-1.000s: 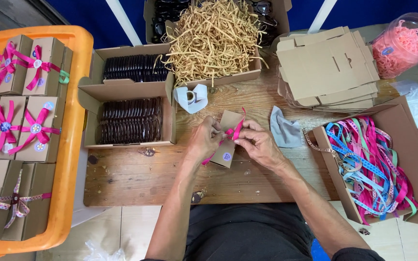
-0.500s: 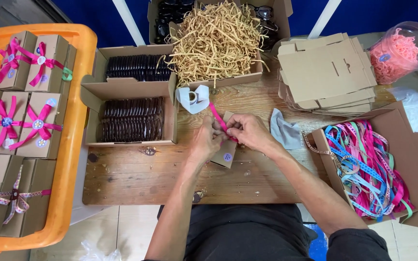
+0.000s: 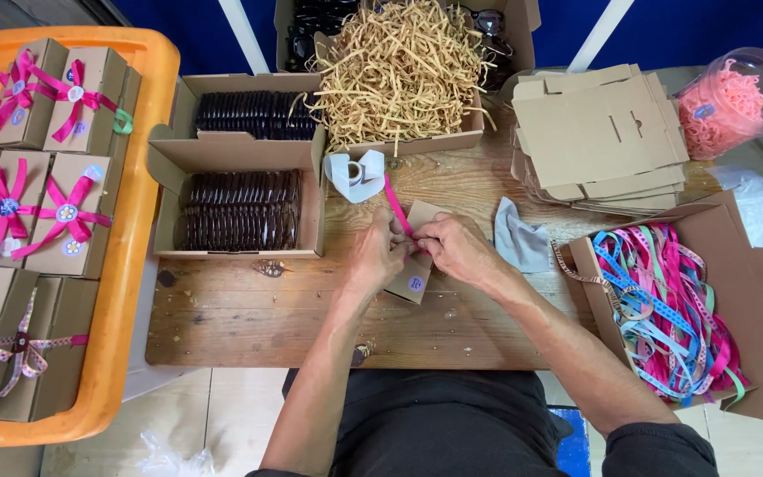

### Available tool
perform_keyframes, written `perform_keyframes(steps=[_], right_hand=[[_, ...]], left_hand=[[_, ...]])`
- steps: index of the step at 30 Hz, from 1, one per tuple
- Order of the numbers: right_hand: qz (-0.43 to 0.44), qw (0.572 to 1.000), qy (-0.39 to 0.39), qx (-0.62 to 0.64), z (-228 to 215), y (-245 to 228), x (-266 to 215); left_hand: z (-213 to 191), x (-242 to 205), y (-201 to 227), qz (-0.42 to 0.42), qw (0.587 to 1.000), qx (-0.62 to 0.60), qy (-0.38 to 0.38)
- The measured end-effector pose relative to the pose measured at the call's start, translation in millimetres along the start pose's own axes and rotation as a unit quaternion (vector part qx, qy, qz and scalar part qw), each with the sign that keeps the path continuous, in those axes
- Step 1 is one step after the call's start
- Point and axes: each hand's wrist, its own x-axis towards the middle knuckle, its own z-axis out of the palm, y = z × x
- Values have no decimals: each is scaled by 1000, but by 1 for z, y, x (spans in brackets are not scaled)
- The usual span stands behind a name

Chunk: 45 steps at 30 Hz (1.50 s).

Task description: The person ties a pink ribbon around a small cardboard box, forming a bow. They then use a roll of tape to secure a decorative sticker onto the center of the bow. Finally, the person places the finished box into an orange tray containing other similarly decorated boxes.

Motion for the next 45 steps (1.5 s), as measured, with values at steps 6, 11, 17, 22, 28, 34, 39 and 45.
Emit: perform_keyframes(steps=[6, 11, 17, 22, 28, 34, 39, 45], right_hand=[[24, 997, -43, -60, -6, -7, 0], [73, 991, -101, -40, -3, 1, 6], [119, 970, -206, -47, -29, -30, 8], [124, 960, -244, -59, -22, -19, 27], [142, 964, -220, -47, -18, -24, 25], [150, 964, -212, -49, -18, -34, 26], [164, 958, -229, -60, -23, -47, 26], [186, 956, -221, -44, -27, -54, 26]], left_hand=[[4, 3, 0, -6, 1000, -21, 12], [8, 2, -6, 7, 999, -47, 23], [8, -3, -11, 25, 997, -50, 46], [10, -6, -10, 38, 997, -58, 42], [18, 2, -30, 70, 997, -19, -7], [34, 12, -51, 91, 996, -5, -12], [41, 14, -54, 61, 997, -45, -17], [33, 7, -38, 51, 999, -2, 14]])
